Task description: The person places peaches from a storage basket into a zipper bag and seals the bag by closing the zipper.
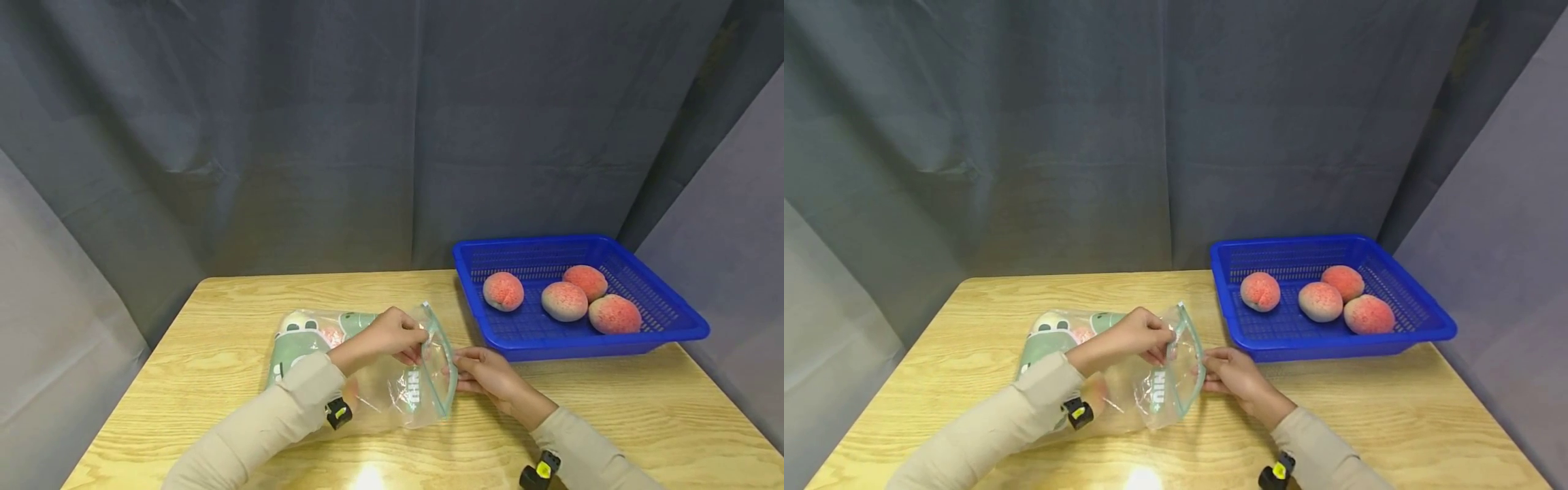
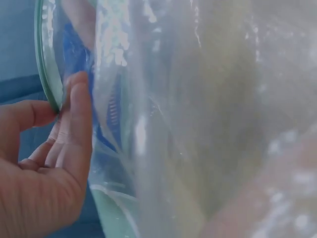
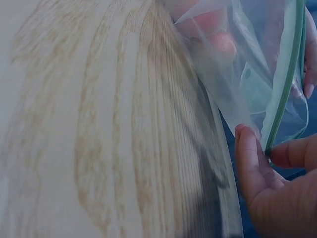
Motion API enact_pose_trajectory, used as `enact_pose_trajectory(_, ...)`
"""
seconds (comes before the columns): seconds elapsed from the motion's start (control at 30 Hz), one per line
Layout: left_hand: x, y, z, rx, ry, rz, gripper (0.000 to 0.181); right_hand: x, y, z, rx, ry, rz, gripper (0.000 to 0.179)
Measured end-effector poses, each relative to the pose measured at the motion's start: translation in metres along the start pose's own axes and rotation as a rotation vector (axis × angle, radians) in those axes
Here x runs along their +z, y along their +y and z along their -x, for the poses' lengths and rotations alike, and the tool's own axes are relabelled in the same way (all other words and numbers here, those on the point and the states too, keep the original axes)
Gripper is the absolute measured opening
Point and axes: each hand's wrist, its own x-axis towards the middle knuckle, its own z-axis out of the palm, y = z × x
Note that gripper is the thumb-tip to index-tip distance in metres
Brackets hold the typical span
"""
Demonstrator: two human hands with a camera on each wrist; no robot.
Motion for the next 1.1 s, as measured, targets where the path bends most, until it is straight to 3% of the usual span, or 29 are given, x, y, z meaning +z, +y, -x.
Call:
enact_pose_trajectory(0.2, -0.010, -0.009, 0.002, -0.034, -0.045, 0.161, 0.019, 0.001, 0.001, -0.001, 0.019, 0.034, -0.034, 0.039)
enact_pose_trajectory(0.47, -0.020, -0.009, 0.009, -0.008, -0.075, 0.177, 0.022, 0.000, 0.002, -0.002, 0.019, 0.062, -0.025, 0.037)
enact_pose_trajectory(0.77, -0.020, -0.010, 0.011, 0.009, -0.072, 0.212, 0.028, 0.001, 0.002, -0.001, 0.019, 0.054, -0.008, 0.038)
enact_pose_trajectory(1.1, -0.025, -0.012, 0.013, -0.046, -0.067, 0.351, 0.024, -0.001, 0.001, 0.001, 0.008, 0.024, -0.017, 0.040)
